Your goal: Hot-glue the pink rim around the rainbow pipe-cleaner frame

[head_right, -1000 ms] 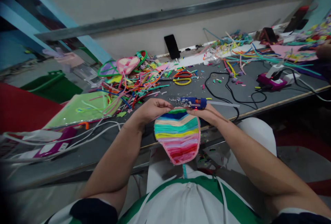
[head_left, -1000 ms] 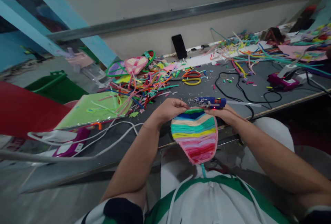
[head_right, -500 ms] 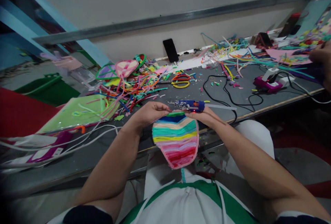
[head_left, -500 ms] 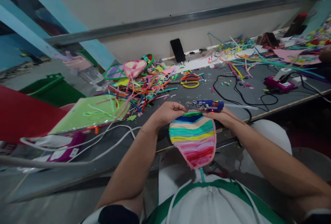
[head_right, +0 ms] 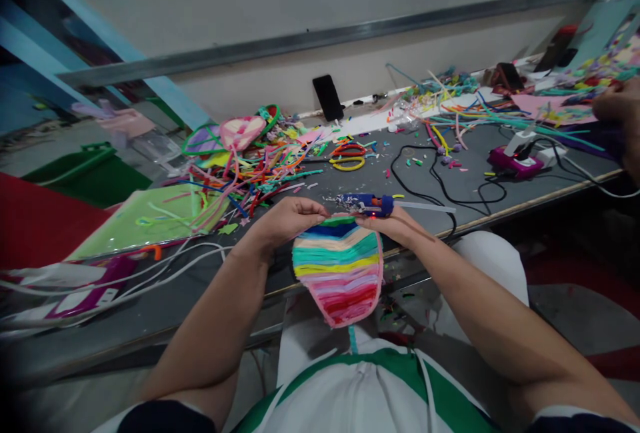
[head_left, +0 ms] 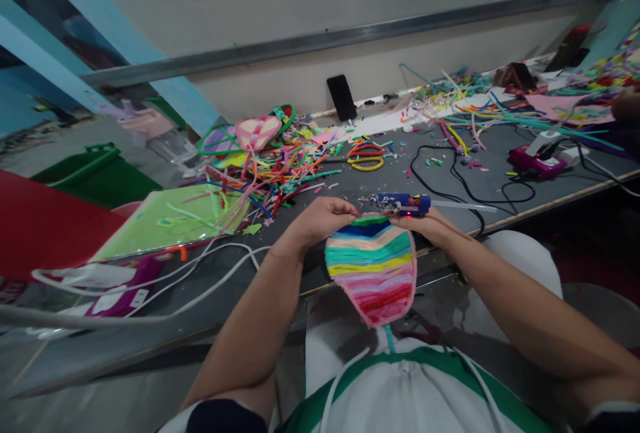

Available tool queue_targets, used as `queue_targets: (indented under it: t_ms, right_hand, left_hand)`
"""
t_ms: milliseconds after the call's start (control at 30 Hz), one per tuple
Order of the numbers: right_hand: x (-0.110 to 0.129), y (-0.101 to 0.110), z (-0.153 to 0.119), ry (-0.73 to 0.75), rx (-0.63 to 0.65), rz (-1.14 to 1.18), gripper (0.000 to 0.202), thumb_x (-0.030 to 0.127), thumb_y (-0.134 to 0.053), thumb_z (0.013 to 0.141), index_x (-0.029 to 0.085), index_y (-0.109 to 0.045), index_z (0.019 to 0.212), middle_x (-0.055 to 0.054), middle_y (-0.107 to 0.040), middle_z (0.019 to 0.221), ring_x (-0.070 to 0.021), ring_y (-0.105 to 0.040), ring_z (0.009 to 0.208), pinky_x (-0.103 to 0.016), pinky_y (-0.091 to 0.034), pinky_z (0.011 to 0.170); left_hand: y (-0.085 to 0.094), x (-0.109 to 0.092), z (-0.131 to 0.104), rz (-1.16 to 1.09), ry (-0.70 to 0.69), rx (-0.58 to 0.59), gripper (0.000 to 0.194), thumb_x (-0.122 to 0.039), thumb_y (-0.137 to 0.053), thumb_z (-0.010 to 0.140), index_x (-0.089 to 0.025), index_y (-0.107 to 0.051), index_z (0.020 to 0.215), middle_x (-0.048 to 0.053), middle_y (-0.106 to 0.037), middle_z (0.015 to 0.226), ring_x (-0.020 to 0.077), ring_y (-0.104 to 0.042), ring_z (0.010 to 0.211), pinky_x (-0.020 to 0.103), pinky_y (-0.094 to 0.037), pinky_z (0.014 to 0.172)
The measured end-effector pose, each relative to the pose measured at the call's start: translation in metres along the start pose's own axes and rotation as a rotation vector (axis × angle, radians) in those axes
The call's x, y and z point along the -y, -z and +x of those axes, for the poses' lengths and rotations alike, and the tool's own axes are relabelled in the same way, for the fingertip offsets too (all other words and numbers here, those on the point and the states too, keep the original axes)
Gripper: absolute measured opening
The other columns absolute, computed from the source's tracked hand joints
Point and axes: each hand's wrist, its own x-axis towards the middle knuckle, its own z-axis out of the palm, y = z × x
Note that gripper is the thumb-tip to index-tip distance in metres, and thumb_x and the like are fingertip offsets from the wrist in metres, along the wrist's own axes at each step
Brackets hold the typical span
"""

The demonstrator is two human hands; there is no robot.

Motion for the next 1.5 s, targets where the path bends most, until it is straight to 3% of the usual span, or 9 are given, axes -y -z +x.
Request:
queue_targets:
  t_ms: [700,1233,1500]
  right_hand:
    - [0.0005,0.0004,0.0004,0.000,-0.001,0.003,0.039,0.038,-0.076,0.064,0.017,-0.072,0.096,-0.006,-0.072,0.098,-0.0239,-0.065,0.097,-0.040,-0.047,0.092]
    - [0.0037,-0.0004,-0.0008,-0.014,0.029,-0.001,0.035,0.034,-0.072,0.070,0.017,-0.071,0.100,-0.005,-0.072,0.098,-0.0258,-0.064,0.096,-0.043,-0.046,0.093]
    - [0.0049,-0.0003,-0.0001,-0.046,0.033,0.025,0.037,0.036,-0.075,0.066,0.019,-0.071,0.098,-0.004,-0.072,0.097,-0.0253,-0.064,0.097,-0.042,-0.048,0.092]
  left_hand:
    - [0.0000,-0.0017,-0.0010,0.002,0.013,0.003,0.024,-0.028,-0.067,0.067,-0.012,-0.070,0.084,0.003,-0.069,0.071,0.0123,-0.059,0.060,0.022,-0.045,0.058]
    - [-0.0008,-0.0009,-0.0019,-0.021,0.041,-0.020,0.027,-0.032,-0.069,0.064,-0.013,-0.070,0.084,0.003,-0.070,0.071,0.0134,-0.060,0.060,0.022,-0.046,0.056]
    - [-0.0011,-0.0026,-0.0023,-0.057,0.053,-0.005,0.027,-0.034,-0.071,0.064,-0.013,-0.070,0.082,0.003,-0.069,0.070,0.0130,-0.059,0.060,0.022,-0.045,0.057]
